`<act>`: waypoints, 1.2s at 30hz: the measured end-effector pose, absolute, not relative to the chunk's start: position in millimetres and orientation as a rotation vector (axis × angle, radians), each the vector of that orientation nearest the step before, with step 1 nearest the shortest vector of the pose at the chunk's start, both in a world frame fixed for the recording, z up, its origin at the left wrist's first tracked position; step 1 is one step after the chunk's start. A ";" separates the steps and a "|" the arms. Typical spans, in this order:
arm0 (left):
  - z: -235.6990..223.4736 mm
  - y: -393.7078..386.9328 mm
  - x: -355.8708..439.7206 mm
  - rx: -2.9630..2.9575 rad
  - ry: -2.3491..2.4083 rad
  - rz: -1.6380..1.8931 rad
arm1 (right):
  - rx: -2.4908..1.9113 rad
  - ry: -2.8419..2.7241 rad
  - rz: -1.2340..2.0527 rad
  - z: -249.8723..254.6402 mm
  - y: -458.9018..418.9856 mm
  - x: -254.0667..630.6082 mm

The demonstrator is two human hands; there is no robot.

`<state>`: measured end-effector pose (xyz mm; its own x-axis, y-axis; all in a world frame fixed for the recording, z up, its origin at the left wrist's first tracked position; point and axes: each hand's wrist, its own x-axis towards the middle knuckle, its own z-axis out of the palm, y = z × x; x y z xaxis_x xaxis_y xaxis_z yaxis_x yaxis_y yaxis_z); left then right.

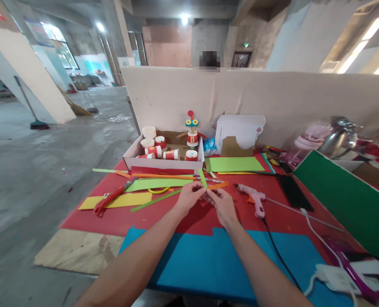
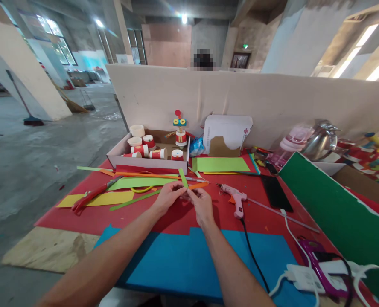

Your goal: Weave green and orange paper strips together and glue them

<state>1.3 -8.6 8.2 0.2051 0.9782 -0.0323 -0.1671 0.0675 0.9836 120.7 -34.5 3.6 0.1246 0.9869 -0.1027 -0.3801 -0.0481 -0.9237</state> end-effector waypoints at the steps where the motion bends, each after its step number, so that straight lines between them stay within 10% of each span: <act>1: 8.9 -8.6 1.1 1.118 0.962 1.104 | -1.033 -0.780 1.330 4.0 -34.9 120.3; 36: 13.8 -4.2 -4.5 1.070 1.022 1.197 | -1.096 -0.682 0.887 15.4 -24.8 150.8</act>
<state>-4.5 -4.2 13.8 0.0928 0.9949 -0.0384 -0.1940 0.0559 0.9794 150.8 -24.8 15.4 0.4920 0.8696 0.0413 -0.2628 0.1935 -0.9453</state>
